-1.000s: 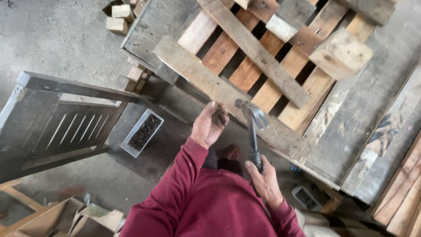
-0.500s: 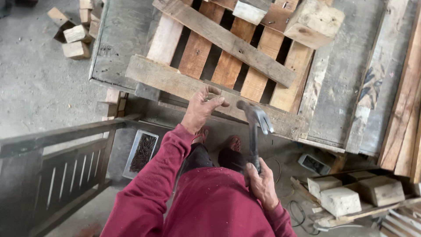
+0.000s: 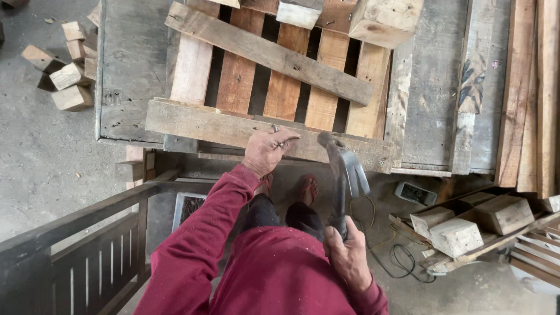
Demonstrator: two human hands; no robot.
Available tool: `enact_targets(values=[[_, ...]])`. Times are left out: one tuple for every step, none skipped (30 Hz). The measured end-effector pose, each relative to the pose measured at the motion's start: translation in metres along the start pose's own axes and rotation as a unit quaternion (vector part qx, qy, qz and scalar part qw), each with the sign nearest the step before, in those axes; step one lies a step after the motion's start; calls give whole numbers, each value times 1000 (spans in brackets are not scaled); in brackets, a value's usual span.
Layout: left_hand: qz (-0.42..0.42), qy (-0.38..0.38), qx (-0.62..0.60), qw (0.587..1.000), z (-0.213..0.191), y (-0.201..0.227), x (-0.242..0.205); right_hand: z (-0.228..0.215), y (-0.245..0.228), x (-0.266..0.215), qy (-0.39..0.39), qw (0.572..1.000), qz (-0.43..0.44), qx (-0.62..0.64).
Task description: The person assembles a wooden pallet by hammering nails into wooden planks. They position planks, pick up nails from a container, and use a hammer to secure the pieces together.
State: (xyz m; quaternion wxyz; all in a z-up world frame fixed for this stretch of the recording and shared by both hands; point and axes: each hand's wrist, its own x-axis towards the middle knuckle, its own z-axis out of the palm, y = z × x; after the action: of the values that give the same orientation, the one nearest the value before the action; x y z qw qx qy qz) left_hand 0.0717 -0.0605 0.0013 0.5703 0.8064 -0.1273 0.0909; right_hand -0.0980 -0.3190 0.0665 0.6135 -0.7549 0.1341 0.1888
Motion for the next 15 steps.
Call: enact_targets(values=[[1,2,4,1000,1,0,-2,2,-2,-3,-2,1000,-20,-4],[2,-3,8,1000,2,-1,-5,5,-5,-6,-3,999,-40,-7],[8,-5,15,1000,3,-3,-3,7,-8,-2,-8,999,-1,-43],[14,-7,21,1000,3,-4,-2,10,-13,2,-12,996,38,-78],[14,-7,-3,1000,3,-5,-3,13,-19,1,-17,990,79,-113],[15,-6,-26,1000,3,-6,-4,14,-28,0,-6,989,105,-100],[20,-3,-49,999,2,-9,-1,15,-38,2,6,988,125,-88],[-49,-38,-49,997,1,-11,1,15,-49,5,17,986,146,-76],[-121,-69,-50,989,0,-12,1,12,-61,3,31,995,86,-44],[-192,-101,-53,975,-1,-13,3,8,-73,1,43,999,26,-12],[-188,-50,-95,976,-2,-16,4,6,-83,-3,57,998,-33,24],[-183,2,-136,974,-3,-20,8,0,-91,2,-183,948,-185,185],[-173,57,-178,967,-3,-25,17,-7,-100,11,-408,793,-315,323],[-183,82,-171,965,-5,-31,29,-9,-103,12,-287,834,-364,300],[-199,103,-163,961,-5,-37,36,-7,-99,10,-157,858,-403,275]])
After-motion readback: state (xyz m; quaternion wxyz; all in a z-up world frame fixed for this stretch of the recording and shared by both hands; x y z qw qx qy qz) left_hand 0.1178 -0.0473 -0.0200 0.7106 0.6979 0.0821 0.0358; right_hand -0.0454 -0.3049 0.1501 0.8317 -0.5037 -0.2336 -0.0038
